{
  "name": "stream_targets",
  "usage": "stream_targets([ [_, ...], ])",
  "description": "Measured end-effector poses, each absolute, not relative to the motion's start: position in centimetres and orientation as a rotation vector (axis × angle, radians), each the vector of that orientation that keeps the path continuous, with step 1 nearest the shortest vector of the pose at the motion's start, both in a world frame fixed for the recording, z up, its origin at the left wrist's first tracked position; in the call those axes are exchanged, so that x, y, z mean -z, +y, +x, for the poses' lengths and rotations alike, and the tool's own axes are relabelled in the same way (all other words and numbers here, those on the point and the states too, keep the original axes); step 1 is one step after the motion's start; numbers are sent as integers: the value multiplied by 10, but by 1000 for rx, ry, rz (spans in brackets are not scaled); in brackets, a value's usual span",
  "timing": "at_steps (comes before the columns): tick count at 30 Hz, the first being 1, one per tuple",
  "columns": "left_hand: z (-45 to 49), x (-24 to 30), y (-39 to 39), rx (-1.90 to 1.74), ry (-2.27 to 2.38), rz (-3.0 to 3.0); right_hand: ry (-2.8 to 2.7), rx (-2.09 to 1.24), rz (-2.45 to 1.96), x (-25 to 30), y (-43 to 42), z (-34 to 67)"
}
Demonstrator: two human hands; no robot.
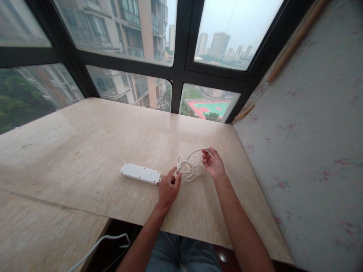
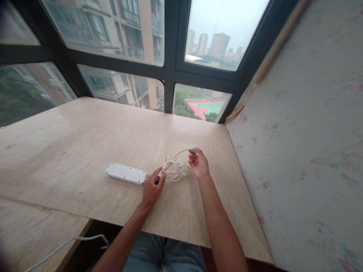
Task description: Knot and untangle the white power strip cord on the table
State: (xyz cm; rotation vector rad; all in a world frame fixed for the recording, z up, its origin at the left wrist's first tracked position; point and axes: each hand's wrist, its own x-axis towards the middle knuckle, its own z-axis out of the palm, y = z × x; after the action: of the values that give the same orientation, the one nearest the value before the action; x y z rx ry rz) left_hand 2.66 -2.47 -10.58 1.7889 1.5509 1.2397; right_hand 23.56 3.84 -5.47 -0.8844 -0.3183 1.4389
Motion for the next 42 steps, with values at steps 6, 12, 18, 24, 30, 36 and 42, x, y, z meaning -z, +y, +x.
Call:
stream_targets([
  [6,27,110,-24,-1359,1513,1916,-553,-1167,-895,66,10,230],
  [12,34,106,-11,-1527,1540,2167,-848,-842,-1270,84,11,237],
  [18,42,97,5,-1527,1557,2288,-879,-730,-1401,101,7,245],
  [24,42,97,8,-1534,1521,2306,-851,-699,-1339,104,4,248],
  [30,43,100,8,-1550,1484,2252,-1002,-404,-1412,84,-7,239],
  [36,44,98,7,-1558,1494,2264,-1505,-245,-1339,71,-23,212],
  [42,46,96,8,-1560,1574,2274,-1592,-192,-1399,83,-22,199],
])
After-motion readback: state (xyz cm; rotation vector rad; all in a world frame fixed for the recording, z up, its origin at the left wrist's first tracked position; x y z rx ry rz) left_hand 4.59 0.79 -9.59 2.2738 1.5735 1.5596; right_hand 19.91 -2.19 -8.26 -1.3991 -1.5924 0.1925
